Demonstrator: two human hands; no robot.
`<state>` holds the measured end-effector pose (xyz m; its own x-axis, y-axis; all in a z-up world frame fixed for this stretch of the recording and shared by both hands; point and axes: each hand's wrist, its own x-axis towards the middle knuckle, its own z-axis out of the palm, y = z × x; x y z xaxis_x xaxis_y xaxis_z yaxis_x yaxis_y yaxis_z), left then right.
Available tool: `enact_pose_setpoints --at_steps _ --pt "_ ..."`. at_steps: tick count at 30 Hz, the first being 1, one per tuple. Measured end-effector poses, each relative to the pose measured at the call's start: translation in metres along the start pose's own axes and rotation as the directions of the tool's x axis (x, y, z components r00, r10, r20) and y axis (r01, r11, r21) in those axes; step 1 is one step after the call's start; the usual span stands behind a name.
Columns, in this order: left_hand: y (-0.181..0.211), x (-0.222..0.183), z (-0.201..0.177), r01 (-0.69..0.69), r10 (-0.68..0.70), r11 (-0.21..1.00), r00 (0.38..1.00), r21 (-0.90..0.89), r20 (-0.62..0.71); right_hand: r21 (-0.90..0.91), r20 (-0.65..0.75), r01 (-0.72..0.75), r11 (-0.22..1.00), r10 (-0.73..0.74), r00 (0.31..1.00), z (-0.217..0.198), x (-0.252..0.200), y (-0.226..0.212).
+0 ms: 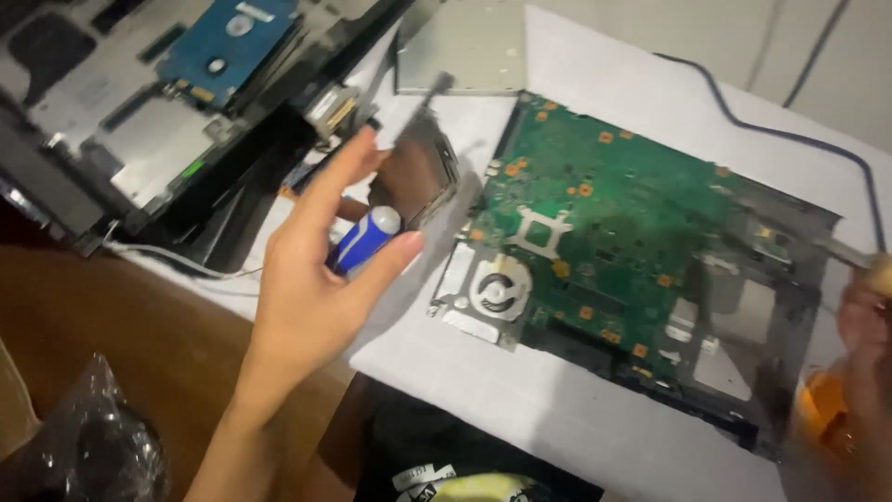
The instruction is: Soldering a small electronic component onto a computer motherboard using a soldering iron and a screwdriver for positioning.
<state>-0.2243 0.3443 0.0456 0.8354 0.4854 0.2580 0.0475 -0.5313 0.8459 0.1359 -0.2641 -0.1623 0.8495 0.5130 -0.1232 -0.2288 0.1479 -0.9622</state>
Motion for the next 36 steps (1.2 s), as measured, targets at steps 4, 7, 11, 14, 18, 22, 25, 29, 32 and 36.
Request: enact_pose_setpoints --at_steps 4,7,11,14,18,22,25,29,32,36 --pt "0.008 0.015 0.01 0.036 0.007 0.963 0.987 -0.266 0.159 0.014 0.013 0.187 0.982 -0.187 0.982 0.102 -0.017 -0.013" --pt "0.001 0.032 0.028 0.352 -0.209 0.765 0.928 -0.539 0.309 -0.14 -0.192 0.202 0.969 -0.226 0.955 0.227 -0.022 -0.07" --pt "0.025 0.063 0.049 0.496 -0.135 0.601 0.836 -0.627 0.532 -0.107 -0.358 0.233 0.966 -0.257 0.898 0.25 -0.013 -0.084" --pt "0.036 0.075 0.072 0.587 -0.103 0.462 0.78 -0.665 0.617 0.069 -0.486 0.217 0.974 -0.158 0.86 0.264 -0.018 -0.095" --pt "0.063 0.085 0.099 0.72 -0.459 0.543 0.686 -0.432 0.565 -0.107 -0.269 0.298 0.949 -0.316 0.91 0.275 -0.023 -0.101" --pt "0.082 0.093 0.121 0.804 -0.457 0.532 0.537 -0.266 0.709 -0.242 -0.198 0.356 0.902 -0.405 0.892 0.283 -0.027 -0.1" --pt "0.09 0.093 0.134 0.723 -0.319 0.652 0.534 -0.228 0.783 -0.239 -0.296 0.337 0.911 -0.398 0.868 0.297 -0.027 -0.104" --pt "0.095 0.091 0.146 0.68 -0.315 0.713 0.527 -0.17 0.789 -0.23 -0.328 0.353 0.907 -0.414 0.849 0.3 -0.026 -0.102" --pt "0.087 0.082 0.156 0.646 -0.112 0.709 0.499 -0.282 0.859 -0.172 -0.412 0.37 0.913 -0.408 0.814 0.307 -0.024 -0.103" --pt "0.086 0.059 0.176 0.525 -0.121 0.806 0.596 -0.272 0.794 -0.214 -0.411 0.42 0.882 -0.472 0.78 0.325 -0.029 -0.104"
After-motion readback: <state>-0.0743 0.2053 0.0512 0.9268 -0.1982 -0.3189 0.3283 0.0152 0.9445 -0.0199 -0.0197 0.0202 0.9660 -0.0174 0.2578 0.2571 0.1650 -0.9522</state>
